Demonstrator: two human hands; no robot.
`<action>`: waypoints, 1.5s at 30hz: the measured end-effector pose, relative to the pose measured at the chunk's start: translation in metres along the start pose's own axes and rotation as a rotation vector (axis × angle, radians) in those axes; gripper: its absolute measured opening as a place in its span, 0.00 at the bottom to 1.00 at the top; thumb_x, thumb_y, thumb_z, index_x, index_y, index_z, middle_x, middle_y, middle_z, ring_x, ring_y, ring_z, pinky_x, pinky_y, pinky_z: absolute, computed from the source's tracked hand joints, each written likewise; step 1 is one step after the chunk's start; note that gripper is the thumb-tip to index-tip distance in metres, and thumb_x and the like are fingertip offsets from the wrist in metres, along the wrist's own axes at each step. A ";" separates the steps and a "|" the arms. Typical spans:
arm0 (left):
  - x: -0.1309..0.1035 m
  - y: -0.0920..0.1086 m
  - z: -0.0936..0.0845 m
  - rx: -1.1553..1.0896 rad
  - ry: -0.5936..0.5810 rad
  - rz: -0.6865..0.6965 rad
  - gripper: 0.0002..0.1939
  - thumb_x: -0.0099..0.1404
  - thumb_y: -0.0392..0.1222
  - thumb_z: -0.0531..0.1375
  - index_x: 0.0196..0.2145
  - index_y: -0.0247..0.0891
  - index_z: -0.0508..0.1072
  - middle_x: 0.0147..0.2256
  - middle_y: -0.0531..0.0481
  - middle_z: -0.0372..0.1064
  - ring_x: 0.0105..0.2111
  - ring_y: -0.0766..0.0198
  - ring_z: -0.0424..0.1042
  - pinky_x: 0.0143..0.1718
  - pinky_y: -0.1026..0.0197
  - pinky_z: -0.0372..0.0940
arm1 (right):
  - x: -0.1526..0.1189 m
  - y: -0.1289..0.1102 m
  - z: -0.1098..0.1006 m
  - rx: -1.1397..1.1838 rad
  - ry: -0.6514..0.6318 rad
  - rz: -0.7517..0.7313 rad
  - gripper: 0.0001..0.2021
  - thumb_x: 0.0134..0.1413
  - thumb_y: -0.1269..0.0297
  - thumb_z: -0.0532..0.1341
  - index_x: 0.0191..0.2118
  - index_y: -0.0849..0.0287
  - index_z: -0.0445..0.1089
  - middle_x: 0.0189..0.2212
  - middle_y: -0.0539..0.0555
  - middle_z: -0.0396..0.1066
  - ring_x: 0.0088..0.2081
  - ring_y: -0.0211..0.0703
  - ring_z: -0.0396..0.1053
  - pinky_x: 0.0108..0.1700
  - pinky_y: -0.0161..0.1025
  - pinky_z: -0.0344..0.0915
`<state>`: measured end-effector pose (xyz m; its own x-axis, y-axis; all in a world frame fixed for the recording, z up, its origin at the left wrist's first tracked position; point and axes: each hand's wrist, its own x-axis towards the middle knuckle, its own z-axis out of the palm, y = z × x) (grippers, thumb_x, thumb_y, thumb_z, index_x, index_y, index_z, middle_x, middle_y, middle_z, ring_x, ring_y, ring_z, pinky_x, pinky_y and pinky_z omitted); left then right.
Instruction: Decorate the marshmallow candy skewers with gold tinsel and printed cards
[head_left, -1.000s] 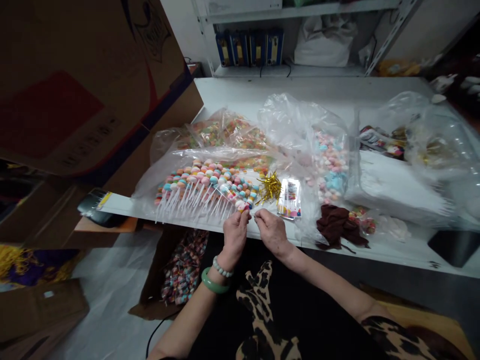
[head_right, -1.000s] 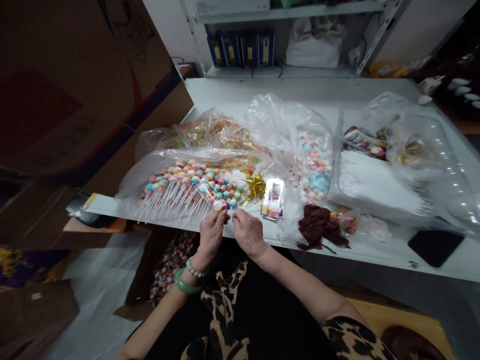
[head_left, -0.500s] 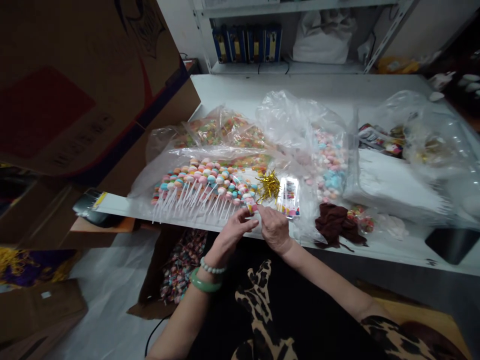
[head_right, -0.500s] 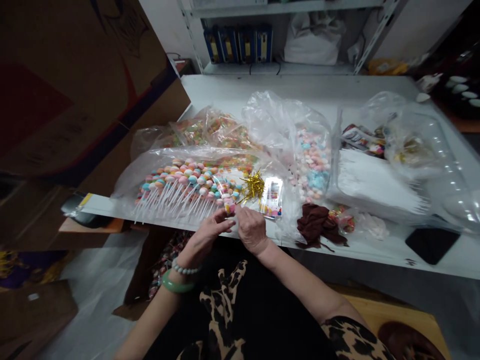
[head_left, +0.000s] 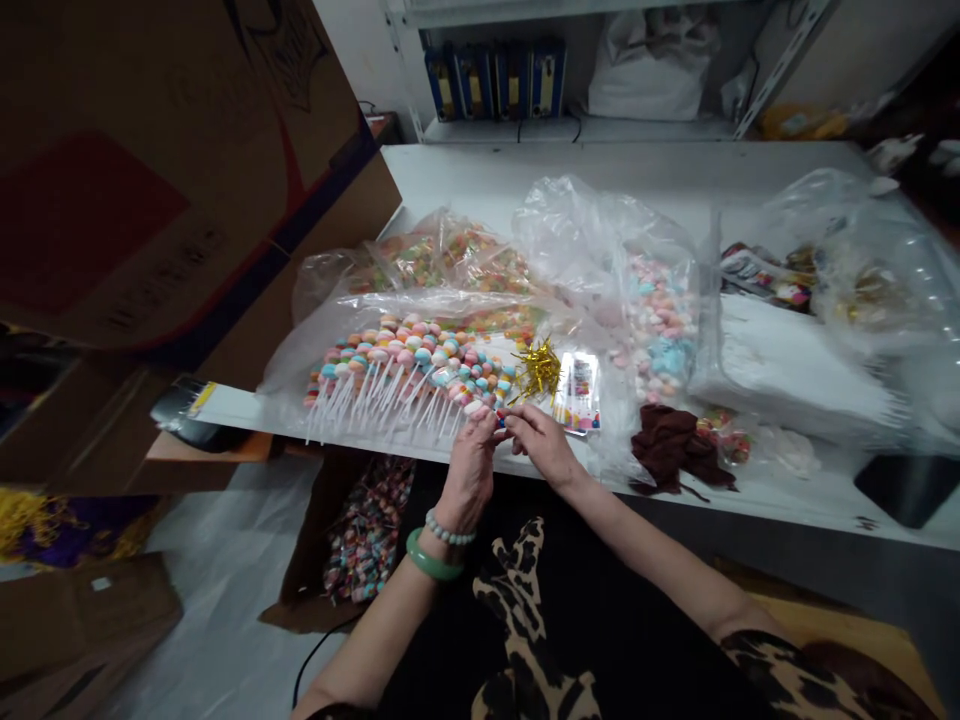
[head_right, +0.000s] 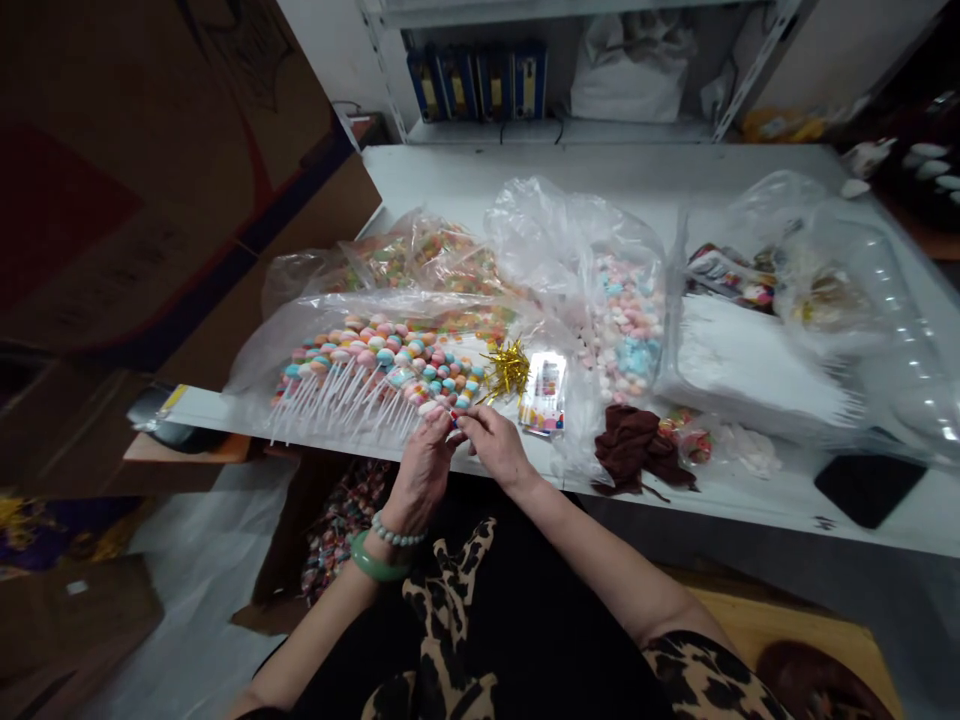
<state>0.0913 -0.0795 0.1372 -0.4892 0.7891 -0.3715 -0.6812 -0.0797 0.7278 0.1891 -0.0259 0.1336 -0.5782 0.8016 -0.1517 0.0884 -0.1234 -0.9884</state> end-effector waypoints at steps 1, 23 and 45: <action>-0.001 0.001 0.002 -0.007 0.002 0.017 0.17 0.52 0.43 0.70 0.40 0.39 0.77 0.36 0.50 0.75 0.35 0.66 0.72 0.38 0.63 0.65 | 0.004 -0.002 0.001 0.168 -0.077 0.105 0.14 0.55 0.51 0.59 0.32 0.58 0.67 0.22 0.47 0.67 0.20 0.34 0.61 0.23 0.32 0.58; -0.009 -0.006 0.000 -0.108 0.065 -0.218 0.11 0.55 0.42 0.67 0.35 0.35 0.78 0.35 0.50 0.74 0.38 0.67 0.72 0.44 0.64 0.66 | -0.016 0.009 0.011 -0.643 0.077 -0.345 0.10 0.61 0.66 0.53 0.31 0.59 0.69 0.29 0.56 0.69 0.36 0.45 0.65 0.42 0.43 0.61; -0.058 -0.042 -0.066 0.587 -0.039 -0.063 0.15 0.52 0.52 0.68 0.26 0.36 0.77 0.21 0.52 0.68 0.17 0.69 0.60 0.18 0.65 0.52 | -0.031 0.034 0.028 0.506 0.097 0.280 0.14 0.45 0.55 0.65 0.32 0.58 0.64 0.19 0.47 0.69 0.19 0.35 0.64 0.23 0.33 0.62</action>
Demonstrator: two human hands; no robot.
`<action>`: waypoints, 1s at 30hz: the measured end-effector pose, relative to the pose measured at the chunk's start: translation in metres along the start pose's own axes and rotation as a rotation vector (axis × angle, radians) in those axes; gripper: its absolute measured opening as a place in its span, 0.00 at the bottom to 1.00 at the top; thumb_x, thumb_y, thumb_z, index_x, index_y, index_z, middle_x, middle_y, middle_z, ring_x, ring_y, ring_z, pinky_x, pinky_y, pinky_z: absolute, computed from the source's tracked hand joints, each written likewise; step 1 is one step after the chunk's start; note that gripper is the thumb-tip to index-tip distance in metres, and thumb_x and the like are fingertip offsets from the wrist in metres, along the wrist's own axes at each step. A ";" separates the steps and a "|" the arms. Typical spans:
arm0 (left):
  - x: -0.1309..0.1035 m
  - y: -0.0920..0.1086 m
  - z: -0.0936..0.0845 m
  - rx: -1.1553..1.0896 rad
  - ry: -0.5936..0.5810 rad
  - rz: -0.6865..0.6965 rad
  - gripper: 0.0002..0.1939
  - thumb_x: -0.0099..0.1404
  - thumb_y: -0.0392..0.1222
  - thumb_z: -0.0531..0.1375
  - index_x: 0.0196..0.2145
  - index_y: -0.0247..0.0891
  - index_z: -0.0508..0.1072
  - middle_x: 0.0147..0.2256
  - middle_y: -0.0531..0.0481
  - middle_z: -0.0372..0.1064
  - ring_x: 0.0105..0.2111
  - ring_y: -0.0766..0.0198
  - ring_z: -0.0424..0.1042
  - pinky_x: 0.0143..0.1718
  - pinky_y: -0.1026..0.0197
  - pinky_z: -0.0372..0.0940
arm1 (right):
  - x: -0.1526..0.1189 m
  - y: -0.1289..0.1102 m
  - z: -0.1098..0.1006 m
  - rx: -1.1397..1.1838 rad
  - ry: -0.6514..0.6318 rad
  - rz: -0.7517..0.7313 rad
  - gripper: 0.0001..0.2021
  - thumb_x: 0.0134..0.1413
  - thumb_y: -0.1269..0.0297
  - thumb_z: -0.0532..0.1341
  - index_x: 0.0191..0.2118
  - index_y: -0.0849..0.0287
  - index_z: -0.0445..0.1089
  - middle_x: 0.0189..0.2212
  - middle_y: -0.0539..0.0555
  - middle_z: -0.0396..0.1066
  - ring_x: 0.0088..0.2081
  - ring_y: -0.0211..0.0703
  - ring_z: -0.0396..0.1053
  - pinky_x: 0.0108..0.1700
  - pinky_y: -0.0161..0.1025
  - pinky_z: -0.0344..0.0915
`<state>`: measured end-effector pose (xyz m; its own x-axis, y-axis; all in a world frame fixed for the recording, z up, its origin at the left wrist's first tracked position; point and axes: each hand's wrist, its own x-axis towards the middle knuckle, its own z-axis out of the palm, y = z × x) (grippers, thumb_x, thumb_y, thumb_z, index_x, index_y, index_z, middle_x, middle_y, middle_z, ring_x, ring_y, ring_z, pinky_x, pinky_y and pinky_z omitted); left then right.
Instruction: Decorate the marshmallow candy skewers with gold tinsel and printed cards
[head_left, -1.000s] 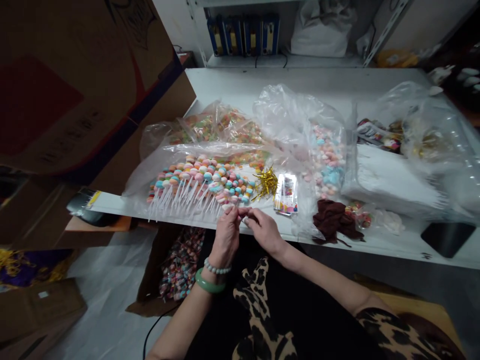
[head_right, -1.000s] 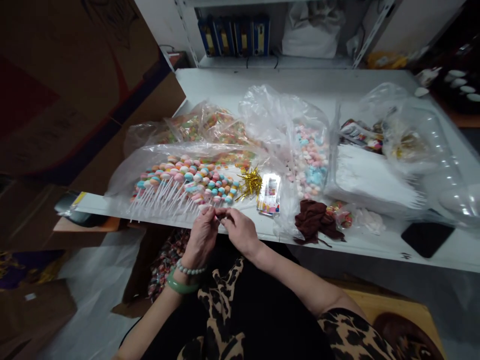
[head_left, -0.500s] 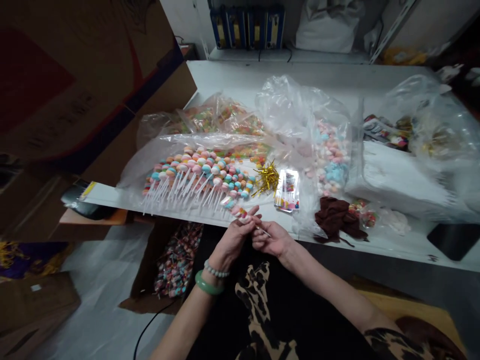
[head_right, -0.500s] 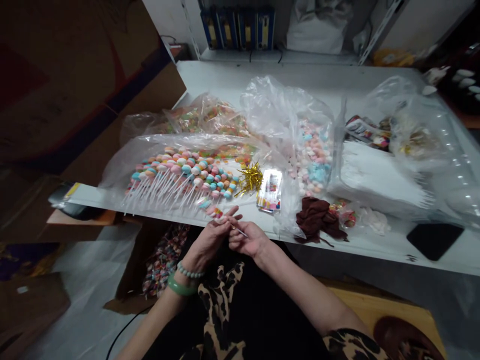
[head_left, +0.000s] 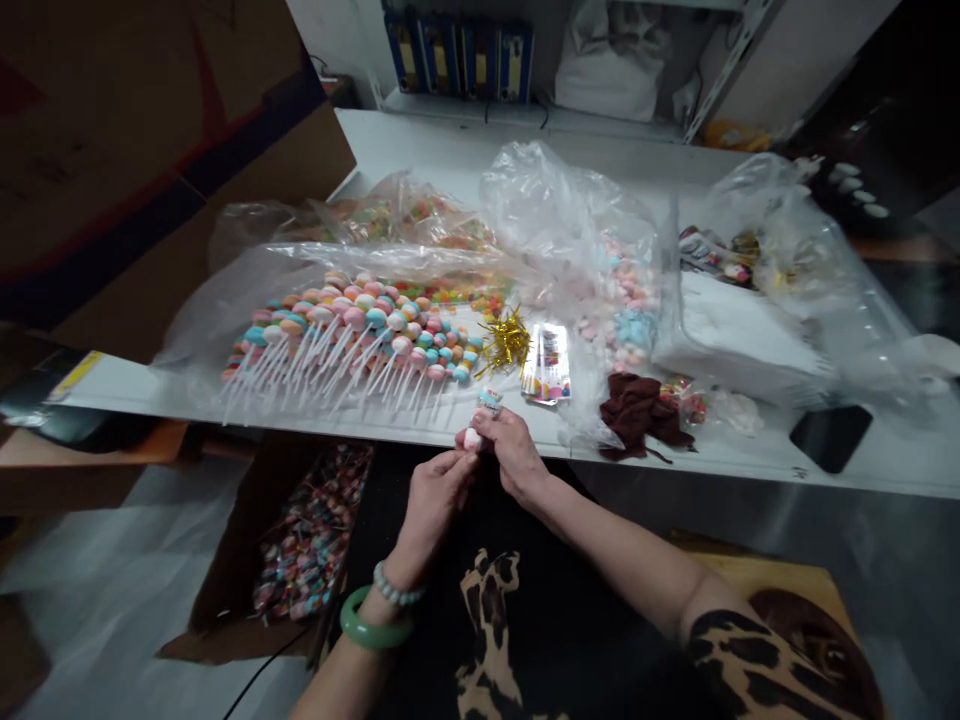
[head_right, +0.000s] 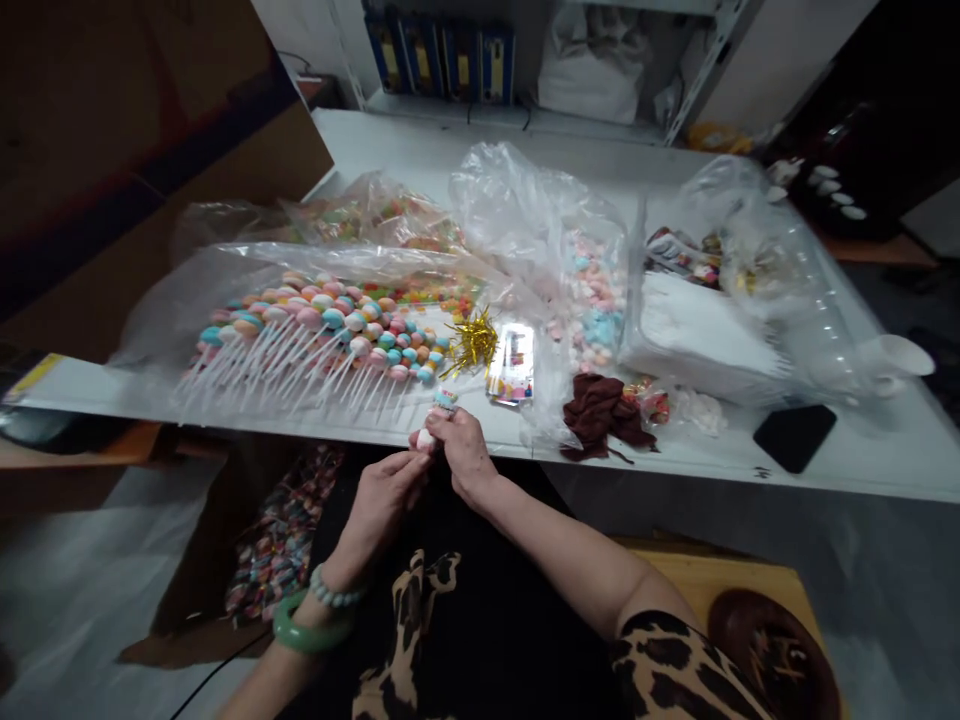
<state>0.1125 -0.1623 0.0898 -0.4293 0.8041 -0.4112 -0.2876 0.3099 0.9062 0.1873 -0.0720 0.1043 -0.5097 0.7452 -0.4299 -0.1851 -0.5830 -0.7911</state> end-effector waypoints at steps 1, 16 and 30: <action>-0.002 -0.001 -0.002 0.078 0.071 0.123 0.12 0.53 0.49 0.68 0.26 0.37 0.78 0.23 0.51 0.69 0.21 0.67 0.63 0.22 0.65 0.56 | 0.002 0.003 -0.001 -0.024 0.005 -0.016 0.13 0.46 0.56 0.65 0.31 0.58 0.64 0.18 0.47 0.68 0.21 0.36 0.66 0.27 0.34 0.65; 0.014 0.010 -0.016 -0.316 0.162 -0.091 0.21 0.52 0.56 0.67 0.22 0.37 0.64 0.16 0.62 0.47 0.15 0.76 0.44 0.16 0.70 0.38 | 0.084 -0.038 -0.023 -1.971 0.013 -0.733 0.11 0.60 0.76 0.54 0.34 0.58 0.72 0.42 0.62 0.70 0.39 0.48 0.67 0.33 0.39 0.61; 0.026 0.013 -0.015 -0.388 0.135 -0.135 0.21 0.50 0.54 0.68 0.22 0.35 0.66 0.15 0.63 0.45 0.14 0.78 0.42 0.14 0.71 0.36 | 0.088 -0.082 -0.041 -0.192 0.070 -0.348 0.08 0.45 0.66 0.62 0.34 0.56 0.64 0.23 0.45 0.69 0.21 0.32 0.63 0.22 0.30 0.58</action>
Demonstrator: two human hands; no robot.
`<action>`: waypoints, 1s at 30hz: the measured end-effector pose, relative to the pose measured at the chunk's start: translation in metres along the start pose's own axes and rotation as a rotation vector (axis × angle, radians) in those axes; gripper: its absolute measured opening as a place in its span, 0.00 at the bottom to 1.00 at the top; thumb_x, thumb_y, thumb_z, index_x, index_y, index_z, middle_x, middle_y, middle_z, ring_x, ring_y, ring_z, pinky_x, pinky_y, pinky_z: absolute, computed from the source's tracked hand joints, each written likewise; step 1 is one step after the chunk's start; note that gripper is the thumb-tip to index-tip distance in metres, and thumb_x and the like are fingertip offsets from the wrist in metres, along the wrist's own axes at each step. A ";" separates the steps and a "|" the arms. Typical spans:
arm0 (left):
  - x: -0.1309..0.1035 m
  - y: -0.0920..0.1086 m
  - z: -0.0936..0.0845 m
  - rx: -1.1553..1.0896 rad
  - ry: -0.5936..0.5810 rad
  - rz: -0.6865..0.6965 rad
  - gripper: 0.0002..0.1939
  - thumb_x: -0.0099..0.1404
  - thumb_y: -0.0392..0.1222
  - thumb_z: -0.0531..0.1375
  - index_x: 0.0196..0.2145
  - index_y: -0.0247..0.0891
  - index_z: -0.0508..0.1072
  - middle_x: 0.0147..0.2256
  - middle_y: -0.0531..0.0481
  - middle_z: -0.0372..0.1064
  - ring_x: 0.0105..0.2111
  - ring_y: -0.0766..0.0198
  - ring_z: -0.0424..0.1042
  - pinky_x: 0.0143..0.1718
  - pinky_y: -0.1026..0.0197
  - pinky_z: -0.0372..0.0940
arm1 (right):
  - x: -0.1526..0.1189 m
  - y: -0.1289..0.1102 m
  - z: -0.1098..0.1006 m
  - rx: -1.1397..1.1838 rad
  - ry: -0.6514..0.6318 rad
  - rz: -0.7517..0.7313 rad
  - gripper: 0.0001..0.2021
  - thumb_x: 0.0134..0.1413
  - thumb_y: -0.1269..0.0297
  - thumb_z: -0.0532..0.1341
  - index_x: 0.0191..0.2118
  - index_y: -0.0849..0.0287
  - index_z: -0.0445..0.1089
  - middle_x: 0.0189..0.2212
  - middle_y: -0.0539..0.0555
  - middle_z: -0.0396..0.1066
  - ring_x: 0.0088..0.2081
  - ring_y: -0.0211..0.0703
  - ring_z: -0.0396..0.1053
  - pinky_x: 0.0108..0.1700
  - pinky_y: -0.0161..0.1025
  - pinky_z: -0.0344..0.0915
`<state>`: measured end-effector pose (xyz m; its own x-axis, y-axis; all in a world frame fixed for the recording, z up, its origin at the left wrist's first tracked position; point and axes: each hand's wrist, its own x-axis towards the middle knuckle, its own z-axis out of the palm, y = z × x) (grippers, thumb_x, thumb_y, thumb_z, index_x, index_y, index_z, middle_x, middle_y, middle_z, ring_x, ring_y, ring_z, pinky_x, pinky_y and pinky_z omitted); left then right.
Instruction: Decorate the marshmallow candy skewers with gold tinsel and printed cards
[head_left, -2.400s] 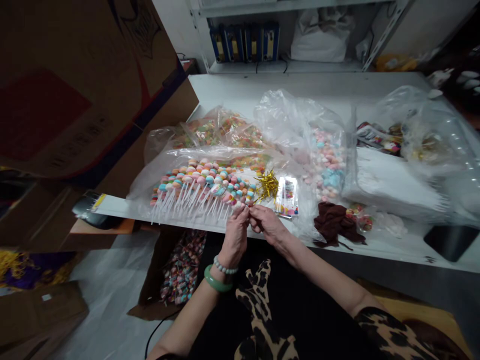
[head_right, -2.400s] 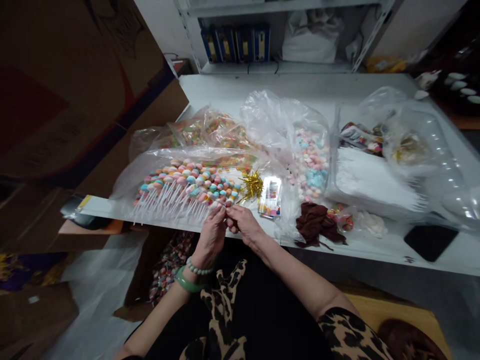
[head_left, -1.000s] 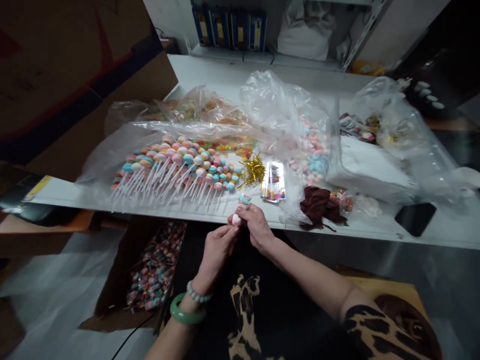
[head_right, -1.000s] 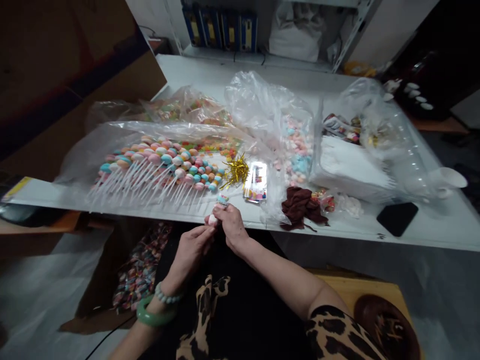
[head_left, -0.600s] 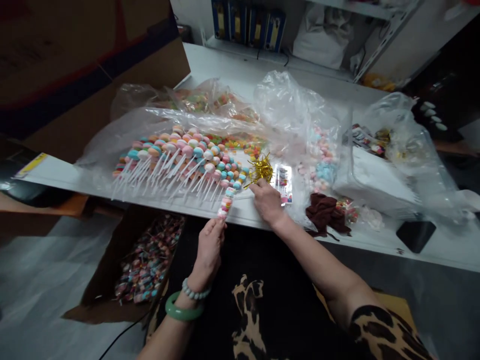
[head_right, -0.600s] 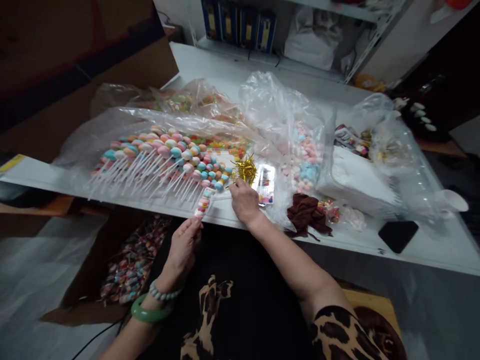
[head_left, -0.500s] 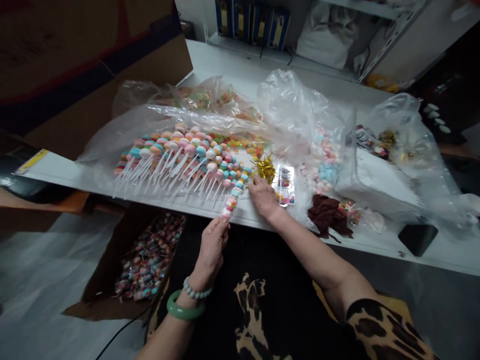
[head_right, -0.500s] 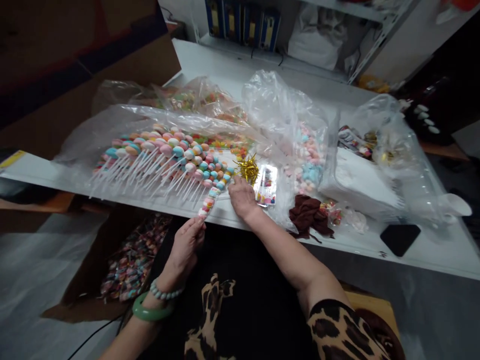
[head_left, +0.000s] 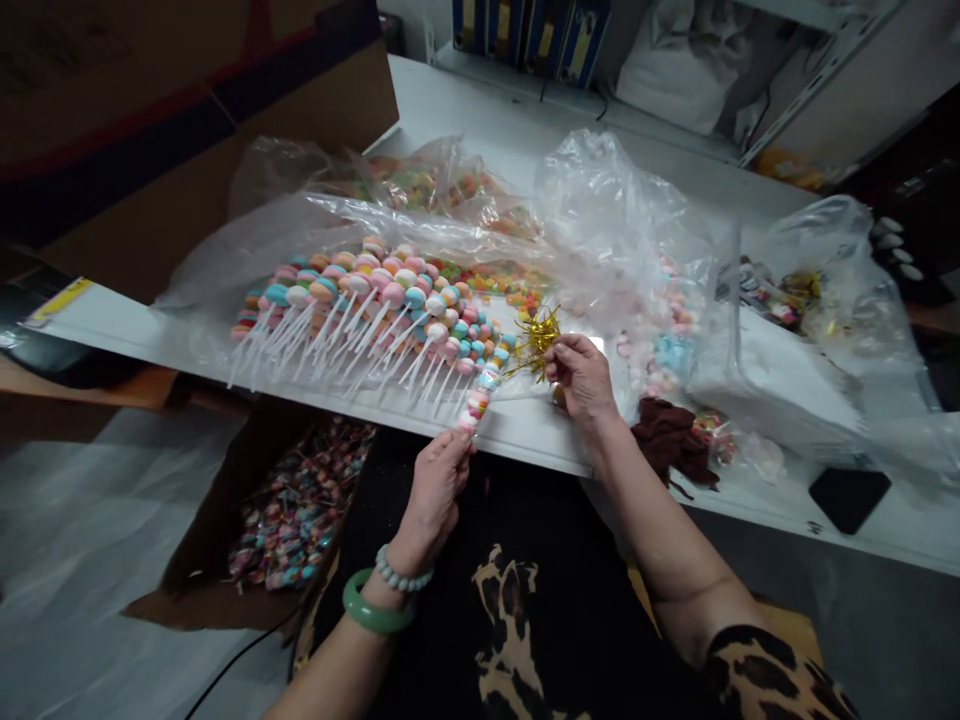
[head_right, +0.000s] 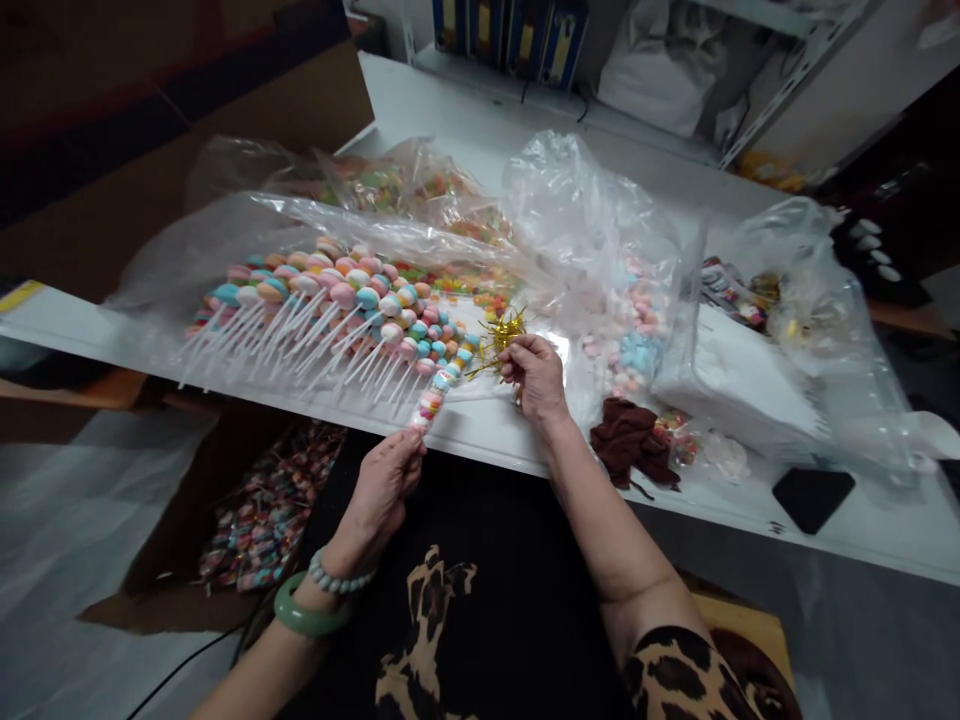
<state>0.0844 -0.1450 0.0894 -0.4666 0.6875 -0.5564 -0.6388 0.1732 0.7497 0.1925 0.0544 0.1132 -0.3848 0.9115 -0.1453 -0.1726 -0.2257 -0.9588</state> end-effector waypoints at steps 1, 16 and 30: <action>0.000 0.000 0.002 0.002 0.000 -0.005 0.21 0.50 0.55 0.68 0.22 0.35 0.66 0.14 0.63 0.45 0.13 0.78 0.42 0.14 0.71 0.36 | -0.005 -0.004 0.000 0.065 -0.004 0.024 0.08 0.44 0.66 0.63 0.33 0.56 0.65 0.22 0.45 0.68 0.21 0.32 0.64 0.23 0.29 0.58; 0.001 -0.007 0.019 0.051 -0.035 -0.029 0.20 0.49 0.53 0.69 0.24 0.34 0.67 0.14 0.63 0.50 0.13 0.79 0.44 0.14 0.71 0.39 | -0.093 0.044 0.017 -0.154 -0.279 0.148 0.19 0.43 0.71 0.62 0.45 0.55 0.67 0.31 0.45 0.67 0.21 0.31 0.67 0.24 0.31 0.64; -0.001 -0.018 0.015 0.127 -0.024 0.181 0.20 0.54 0.54 0.66 0.23 0.35 0.65 0.19 0.59 0.56 0.18 0.75 0.52 0.19 0.69 0.49 | -0.116 0.049 0.029 -0.657 -0.203 -0.191 0.07 0.53 0.70 0.56 0.34 0.57 0.71 0.29 0.53 0.70 0.31 0.42 0.69 0.37 0.39 0.67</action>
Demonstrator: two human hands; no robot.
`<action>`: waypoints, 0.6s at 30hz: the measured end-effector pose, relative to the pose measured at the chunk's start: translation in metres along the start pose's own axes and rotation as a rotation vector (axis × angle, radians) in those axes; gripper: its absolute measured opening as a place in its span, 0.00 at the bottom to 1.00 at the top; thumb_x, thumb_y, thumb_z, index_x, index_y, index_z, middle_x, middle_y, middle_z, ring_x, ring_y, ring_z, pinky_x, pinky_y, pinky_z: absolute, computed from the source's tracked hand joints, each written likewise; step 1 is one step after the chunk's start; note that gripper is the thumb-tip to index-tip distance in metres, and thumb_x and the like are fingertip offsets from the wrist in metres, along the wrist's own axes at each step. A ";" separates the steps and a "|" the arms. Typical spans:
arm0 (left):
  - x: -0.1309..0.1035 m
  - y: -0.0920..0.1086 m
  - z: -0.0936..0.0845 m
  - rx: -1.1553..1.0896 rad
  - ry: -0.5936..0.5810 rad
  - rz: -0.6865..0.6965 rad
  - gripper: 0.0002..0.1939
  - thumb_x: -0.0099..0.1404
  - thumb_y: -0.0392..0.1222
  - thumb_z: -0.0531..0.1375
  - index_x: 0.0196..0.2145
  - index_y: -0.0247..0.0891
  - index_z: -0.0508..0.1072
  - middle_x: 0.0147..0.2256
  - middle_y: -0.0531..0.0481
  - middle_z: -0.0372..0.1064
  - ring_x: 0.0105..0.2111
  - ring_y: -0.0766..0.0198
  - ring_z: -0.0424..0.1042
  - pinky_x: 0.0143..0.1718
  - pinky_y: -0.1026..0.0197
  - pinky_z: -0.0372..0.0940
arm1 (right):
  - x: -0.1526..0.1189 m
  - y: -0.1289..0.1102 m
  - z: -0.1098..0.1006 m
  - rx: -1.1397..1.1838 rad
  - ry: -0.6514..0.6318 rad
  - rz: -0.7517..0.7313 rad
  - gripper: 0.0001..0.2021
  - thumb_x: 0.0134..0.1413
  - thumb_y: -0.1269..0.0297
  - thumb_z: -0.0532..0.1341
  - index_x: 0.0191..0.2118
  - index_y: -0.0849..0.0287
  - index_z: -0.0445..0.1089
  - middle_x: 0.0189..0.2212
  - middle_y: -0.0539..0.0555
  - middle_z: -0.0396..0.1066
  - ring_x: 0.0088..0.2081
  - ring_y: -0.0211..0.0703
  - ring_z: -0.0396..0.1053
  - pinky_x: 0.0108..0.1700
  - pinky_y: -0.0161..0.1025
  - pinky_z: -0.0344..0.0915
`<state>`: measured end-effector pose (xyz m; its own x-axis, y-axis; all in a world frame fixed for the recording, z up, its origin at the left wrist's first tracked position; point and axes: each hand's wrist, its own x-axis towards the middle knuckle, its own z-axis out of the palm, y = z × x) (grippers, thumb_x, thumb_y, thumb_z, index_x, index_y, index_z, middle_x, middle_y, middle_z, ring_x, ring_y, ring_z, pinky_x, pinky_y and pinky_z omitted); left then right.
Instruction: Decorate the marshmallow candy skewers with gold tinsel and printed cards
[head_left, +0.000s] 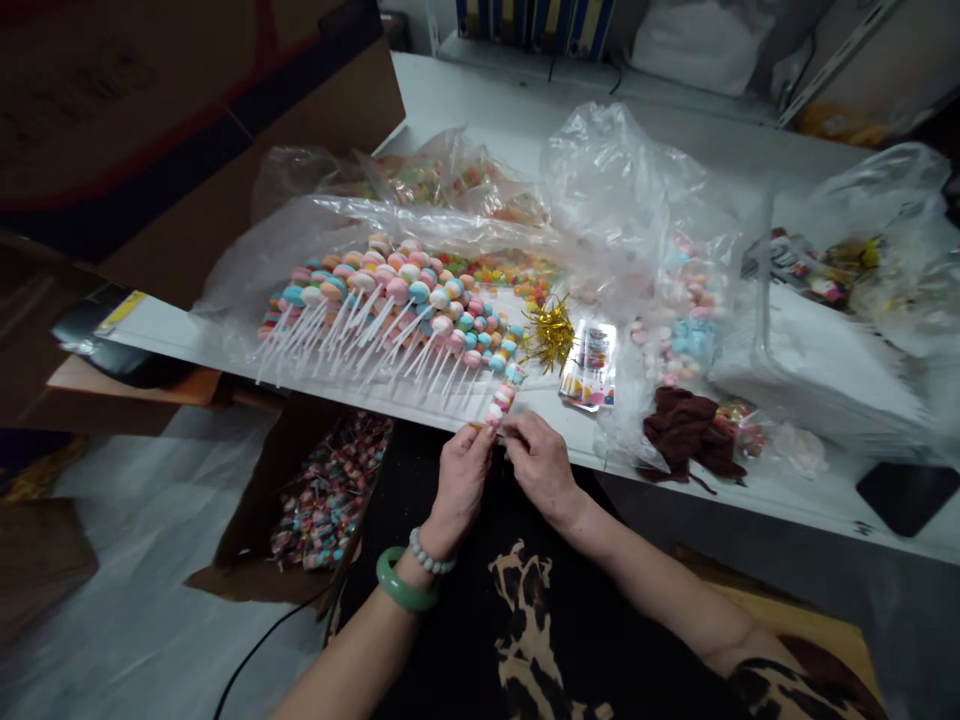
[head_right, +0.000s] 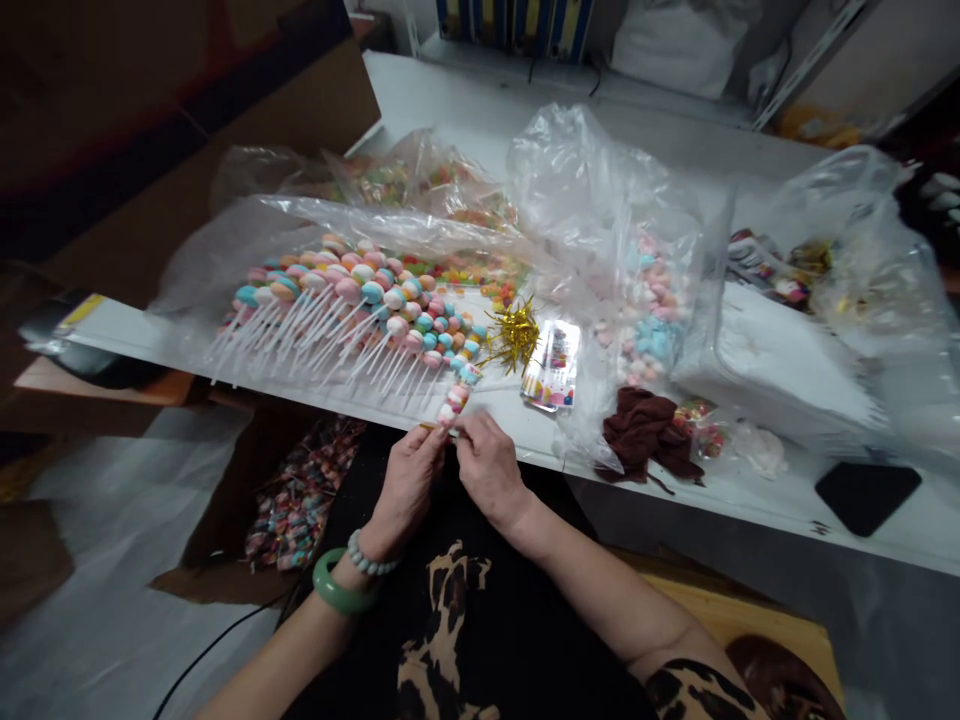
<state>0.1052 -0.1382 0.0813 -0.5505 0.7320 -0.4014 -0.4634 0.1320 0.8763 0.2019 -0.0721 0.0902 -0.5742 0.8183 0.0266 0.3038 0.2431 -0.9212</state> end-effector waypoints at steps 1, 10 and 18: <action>0.000 0.002 0.001 0.004 0.004 0.033 0.19 0.55 0.53 0.66 0.24 0.35 0.66 0.19 0.59 0.57 0.19 0.74 0.53 0.20 0.69 0.50 | 0.002 0.001 0.001 0.125 -0.030 0.146 0.03 0.52 0.67 0.58 0.31 0.57 0.69 0.24 0.51 0.69 0.27 0.41 0.68 0.33 0.37 0.66; 0.005 0.013 -0.005 0.123 -0.206 0.006 0.17 0.60 0.53 0.62 0.25 0.35 0.69 0.18 0.59 0.53 0.19 0.73 0.47 0.21 0.67 0.45 | 0.024 0.012 -0.016 0.797 -0.292 0.402 0.10 0.38 0.65 0.69 0.31 0.62 0.74 0.21 0.47 0.69 0.20 0.31 0.61 0.23 0.30 0.59; 0.003 0.021 -0.011 0.085 -0.493 -0.300 0.21 0.54 0.56 0.65 0.23 0.33 0.68 0.18 0.54 0.62 0.16 0.76 0.47 0.18 0.67 0.39 | 0.024 0.008 -0.042 0.638 -0.558 0.253 0.17 0.44 0.63 0.68 0.43 0.60 0.74 0.25 0.48 0.72 0.21 0.33 0.64 0.22 0.31 0.62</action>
<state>0.0861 -0.1407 0.0955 -0.0061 0.8760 -0.4822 -0.4805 0.4204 0.7697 0.2224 -0.0292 0.0997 -0.8852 0.3939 -0.2474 0.0860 -0.3842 -0.9192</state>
